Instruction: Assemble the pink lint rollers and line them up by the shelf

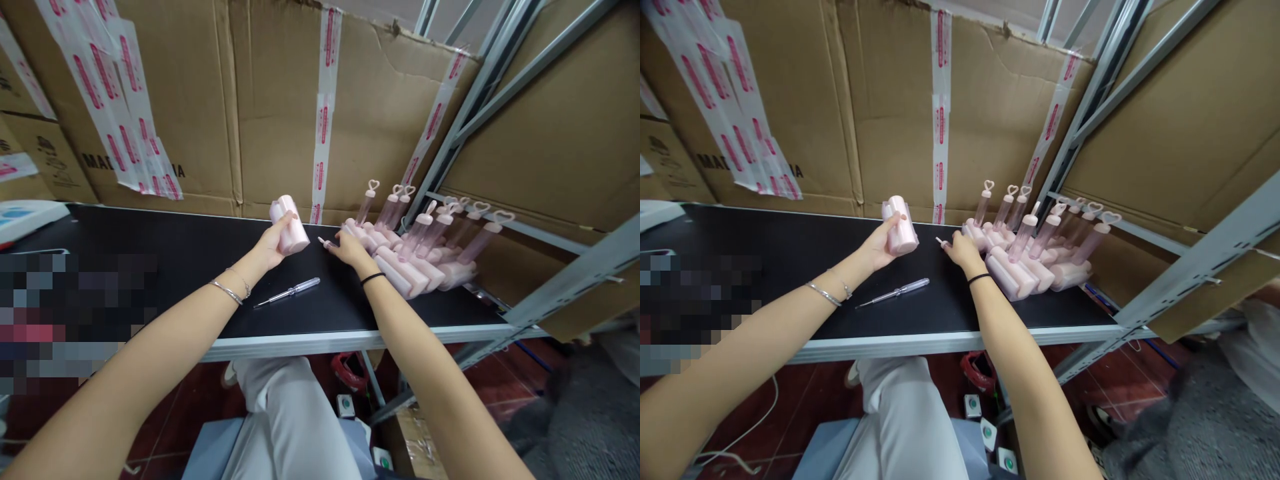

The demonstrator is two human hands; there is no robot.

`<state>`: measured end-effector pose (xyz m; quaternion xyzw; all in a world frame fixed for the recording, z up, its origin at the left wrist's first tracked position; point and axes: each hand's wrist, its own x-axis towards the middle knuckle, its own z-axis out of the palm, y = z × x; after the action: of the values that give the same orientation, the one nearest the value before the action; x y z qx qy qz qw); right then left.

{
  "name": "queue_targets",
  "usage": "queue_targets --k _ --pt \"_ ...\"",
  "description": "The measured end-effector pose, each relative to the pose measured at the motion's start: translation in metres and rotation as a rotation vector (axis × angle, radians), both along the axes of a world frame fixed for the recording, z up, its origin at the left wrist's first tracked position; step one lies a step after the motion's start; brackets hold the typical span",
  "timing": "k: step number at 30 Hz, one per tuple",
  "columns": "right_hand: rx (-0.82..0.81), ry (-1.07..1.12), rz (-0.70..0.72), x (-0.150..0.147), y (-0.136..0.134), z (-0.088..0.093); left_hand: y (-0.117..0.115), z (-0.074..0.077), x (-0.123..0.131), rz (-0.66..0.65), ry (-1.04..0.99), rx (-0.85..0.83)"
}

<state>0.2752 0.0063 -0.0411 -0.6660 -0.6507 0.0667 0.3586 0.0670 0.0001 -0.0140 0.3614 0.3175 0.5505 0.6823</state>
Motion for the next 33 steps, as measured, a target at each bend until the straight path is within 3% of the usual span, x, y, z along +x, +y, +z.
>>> queue_targets --k 3,6,9,11,15,23,33 --pt "-0.066 -0.028 -0.013 -0.001 0.001 -0.005 0.008 0.000 -0.009 0.081 -0.036 -0.070" --pt "0.080 0.090 0.004 -0.003 0.001 0.007 0.016 -0.002 -0.017 0.085 -0.032 0.002" --pt "0.342 0.597 0.204 -0.010 -0.003 0.023 0.018 -0.003 -0.019 0.097 -0.010 0.109" --pt "0.433 0.947 0.368 -0.018 -0.007 0.031 0.016 -0.003 -0.018 0.103 -0.020 0.104" --pt "0.444 1.225 0.489 -0.034 -0.016 0.036 0.008 -0.002 -0.013 0.031 -0.024 0.120" --pt "0.374 1.229 0.463 -0.040 -0.019 0.034 0.002 -0.007 -0.006 0.011 0.077 0.192" --pt "0.452 1.110 0.506 -0.041 -0.019 0.031 -0.006 -0.004 -0.005 0.078 0.010 0.264"
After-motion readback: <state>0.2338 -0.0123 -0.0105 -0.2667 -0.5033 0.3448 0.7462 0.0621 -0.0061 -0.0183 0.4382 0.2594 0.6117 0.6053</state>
